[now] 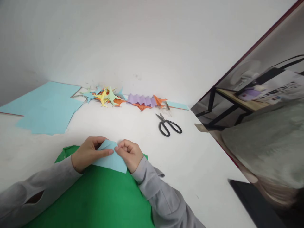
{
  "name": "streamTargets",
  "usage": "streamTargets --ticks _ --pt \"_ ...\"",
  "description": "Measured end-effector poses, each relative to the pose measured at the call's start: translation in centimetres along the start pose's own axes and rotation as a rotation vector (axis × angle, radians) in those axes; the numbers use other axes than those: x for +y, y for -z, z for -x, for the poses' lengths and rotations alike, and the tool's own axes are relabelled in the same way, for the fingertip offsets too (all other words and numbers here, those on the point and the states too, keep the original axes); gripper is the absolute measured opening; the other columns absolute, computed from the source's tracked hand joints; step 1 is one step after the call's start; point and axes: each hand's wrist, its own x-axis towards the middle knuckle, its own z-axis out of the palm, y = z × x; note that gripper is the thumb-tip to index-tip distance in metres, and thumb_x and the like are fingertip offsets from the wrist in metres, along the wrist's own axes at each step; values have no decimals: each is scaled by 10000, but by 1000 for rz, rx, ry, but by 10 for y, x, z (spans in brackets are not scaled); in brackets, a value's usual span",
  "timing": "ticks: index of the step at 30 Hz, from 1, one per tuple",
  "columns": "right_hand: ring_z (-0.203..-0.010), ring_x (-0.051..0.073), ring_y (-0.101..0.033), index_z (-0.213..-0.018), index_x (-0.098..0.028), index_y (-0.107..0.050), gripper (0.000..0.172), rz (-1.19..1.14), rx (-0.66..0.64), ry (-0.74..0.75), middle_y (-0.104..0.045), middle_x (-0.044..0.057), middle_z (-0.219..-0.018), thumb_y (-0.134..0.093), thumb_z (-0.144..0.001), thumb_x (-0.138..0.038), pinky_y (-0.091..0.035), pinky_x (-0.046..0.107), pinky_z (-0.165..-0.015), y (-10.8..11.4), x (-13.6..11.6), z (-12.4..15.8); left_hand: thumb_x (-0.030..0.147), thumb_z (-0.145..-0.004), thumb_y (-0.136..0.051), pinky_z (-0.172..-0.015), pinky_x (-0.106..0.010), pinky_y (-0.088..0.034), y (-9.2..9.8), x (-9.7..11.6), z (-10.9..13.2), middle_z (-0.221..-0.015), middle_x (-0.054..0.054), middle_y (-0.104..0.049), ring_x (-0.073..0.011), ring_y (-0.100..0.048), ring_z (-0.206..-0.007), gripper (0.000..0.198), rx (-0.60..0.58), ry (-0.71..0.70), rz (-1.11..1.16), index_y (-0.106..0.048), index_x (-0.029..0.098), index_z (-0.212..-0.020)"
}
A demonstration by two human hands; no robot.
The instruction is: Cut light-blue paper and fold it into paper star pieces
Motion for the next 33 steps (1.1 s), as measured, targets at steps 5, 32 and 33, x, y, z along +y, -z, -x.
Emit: streamTargets --ticks 5,32,33 --pt "-338 37 -240 -578 -175 -501 365 -10 1 0 -328 -108 -363 -702 -582 -480 -165 195 -352 0 9 -5 286 -609 -644 -472 -214 -281 -1 0 0 -525 64 -368 -75 -342 -518 219 -21 9 6 -489 140 -557" --pt "-360 64 -349 -644 -160 -576 373 -71 70 -67 -458 -66 -405 -692 -558 -504 -265 206 -372 0 10 -5 371 -787 -495 -358 -244 -436 -3 3 11 -578 13 -613 -132 -536 -372 372 -21 46 -179 -634 162 -1061" --pt "-358 64 -348 -639 -161 -573 367 -72 70 -68 -456 -67 -403 -691 -559 -499 -265 206 -371 0 10 -5 370 -790 -493 -379 -240 -437 -3 3 12 -562 18 -600 -132 -540 -390 343 -7 9 -222 -656 167 -1014"
